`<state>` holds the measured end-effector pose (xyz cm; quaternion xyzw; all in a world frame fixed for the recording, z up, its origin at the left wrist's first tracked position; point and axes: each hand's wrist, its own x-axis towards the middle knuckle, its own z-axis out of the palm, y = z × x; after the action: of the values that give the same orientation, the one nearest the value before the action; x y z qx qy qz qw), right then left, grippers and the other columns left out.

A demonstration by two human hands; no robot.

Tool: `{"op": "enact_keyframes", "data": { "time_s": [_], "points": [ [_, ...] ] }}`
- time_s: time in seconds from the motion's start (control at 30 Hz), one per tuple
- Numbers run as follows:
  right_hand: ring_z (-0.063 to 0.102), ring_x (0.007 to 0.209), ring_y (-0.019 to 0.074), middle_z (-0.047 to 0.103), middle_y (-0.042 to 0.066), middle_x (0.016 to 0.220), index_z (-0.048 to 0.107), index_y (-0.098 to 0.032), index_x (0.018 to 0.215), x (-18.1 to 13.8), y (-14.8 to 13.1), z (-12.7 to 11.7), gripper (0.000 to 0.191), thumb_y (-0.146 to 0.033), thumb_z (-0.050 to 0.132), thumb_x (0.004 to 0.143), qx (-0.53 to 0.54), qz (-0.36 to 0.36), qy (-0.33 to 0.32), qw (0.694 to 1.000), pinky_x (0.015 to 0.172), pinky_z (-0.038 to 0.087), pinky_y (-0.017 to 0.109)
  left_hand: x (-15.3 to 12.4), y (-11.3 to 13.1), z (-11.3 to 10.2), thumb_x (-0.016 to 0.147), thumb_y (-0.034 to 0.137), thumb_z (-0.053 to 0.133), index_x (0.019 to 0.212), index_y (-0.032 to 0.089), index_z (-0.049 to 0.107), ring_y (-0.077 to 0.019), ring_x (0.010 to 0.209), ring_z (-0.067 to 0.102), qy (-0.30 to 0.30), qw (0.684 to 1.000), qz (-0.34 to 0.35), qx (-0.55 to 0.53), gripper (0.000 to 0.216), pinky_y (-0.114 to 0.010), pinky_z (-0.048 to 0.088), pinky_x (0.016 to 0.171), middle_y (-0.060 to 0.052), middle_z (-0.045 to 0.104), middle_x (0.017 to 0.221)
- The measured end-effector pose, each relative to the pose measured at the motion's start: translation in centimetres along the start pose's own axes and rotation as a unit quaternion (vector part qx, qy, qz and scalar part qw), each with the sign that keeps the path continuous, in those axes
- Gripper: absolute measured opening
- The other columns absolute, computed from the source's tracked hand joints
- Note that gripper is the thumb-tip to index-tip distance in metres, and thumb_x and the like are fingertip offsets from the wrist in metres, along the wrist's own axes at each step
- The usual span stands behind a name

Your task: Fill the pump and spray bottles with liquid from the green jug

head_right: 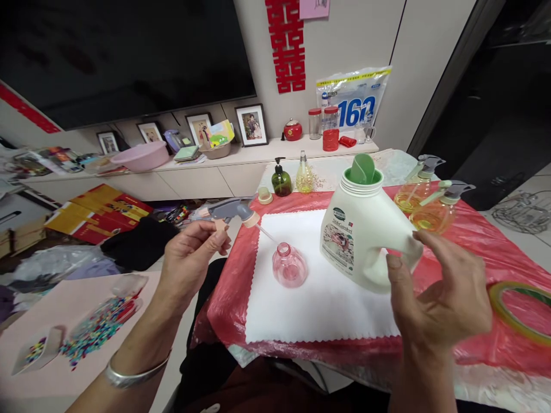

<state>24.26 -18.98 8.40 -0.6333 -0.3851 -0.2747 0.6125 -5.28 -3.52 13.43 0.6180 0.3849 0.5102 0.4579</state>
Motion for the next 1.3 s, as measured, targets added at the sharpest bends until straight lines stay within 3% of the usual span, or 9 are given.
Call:
{"op": "enact_keyframes", "data": {
  "time_s": [0.1,0.3,0.53,0.77,1.07,1.3],
  "points": [
    [0.067,0.098,0.0259,0.071,0.010,0.104,0.074,-0.018,0.113,-0.7,-1.8,0.7,0.034,-0.032,0.074,0.083,0.001,-0.111,-0.005,0.994,0.092,0.052,0.044,-0.3,-0.1,0.9,0.077,0.041,0.082,0.079,0.019,0.069,-0.0112,0.059,0.056,-0.013,1.000,-0.005,0.023,0.025,-0.022,0.046,0.058,0.001,0.065,0.067],
    [0.062,0.109,0.0212,0.067,0.008,0.113,0.065,-0.019,0.120,-3.0,-4.5,3.0,0.027,-0.019,0.064,0.093,0.070,-0.108,-0.201,0.971,0.098,0.049,0.038,-1.0,-0.9,2.5,0.082,0.034,0.074,0.080,0.020,0.070,-0.0118,0.062,0.056,-0.044,0.994,0.000,0.103,0.015,-0.022,0.043,0.059,0.001,0.068,0.073],
    [0.060,0.116,0.0207,0.063,0.008,0.124,0.061,-0.019,0.126,-5.8,-4.2,5.4,0.028,-0.026,0.056,0.100,0.099,-0.094,-0.319,0.938,0.098,0.051,0.036,-1.7,-1.9,3.6,0.080,0.030,0.074,0.080,0.021,0.072,-0.0144,0.066,0.062,-0.060,0.992,-0.003,0.110,0.009,-0.024,0.046,0.063,-0.001,0.072,0.077],
    [0.055,0.129,0.0212,0.058,0.009,0.138,0.054,-0.020,0.140,-7.0,-4.4,6.0,0.039,-0.027,0.052,0.102,0.126,-0.093,-0.364,0.918,0.107,0.050,0.039,-2.0,-1.6,3.2,0.086,0.033,0.070,0.083,0.022,0.072,-0.0140,0.067,0.062,-0.048,0.987,0.036,0.150,0.012,-0.023,0.046,0.063,-0.001,0.073,0.077],
    [0.056,0.128,0.0207,0.059,0.010,0.136,0.056,-0.020,0.138,-7.3,-4.3,6.3,0.038,-0.027,0.051,0.101,0.134,-0.080,-0.381,0.911,0.105,0.052,0.037,-1.9,-0.4,3.5,0.090,0.030,0.067,0.082,0.022,0.073,-0.0153,0.066,0.061,-0.051,0.971,0.103,0.208,0.012,-0.026,0.043,0.067,-0.001,0.073,0.075],
    [0.055,0.129,0.0190,0.058,0.009,0.136,0.057,-0.020,0.138,-7.3,-4.5,6.2,0.038,-0.023,0.053,0.100,0.156,-0.069,-0.370,0.913,0.108,0.049,0.035,-1.8,-1.2,4.2,0.087,0.028,0.068,0.078,0.022,0.072,-0.0146,0.063,0.058,-0.054,0.980,0.060,0.180,0.011,-0.025,0.041,0.063,0.000,0.071,0.072]
  ]
}}
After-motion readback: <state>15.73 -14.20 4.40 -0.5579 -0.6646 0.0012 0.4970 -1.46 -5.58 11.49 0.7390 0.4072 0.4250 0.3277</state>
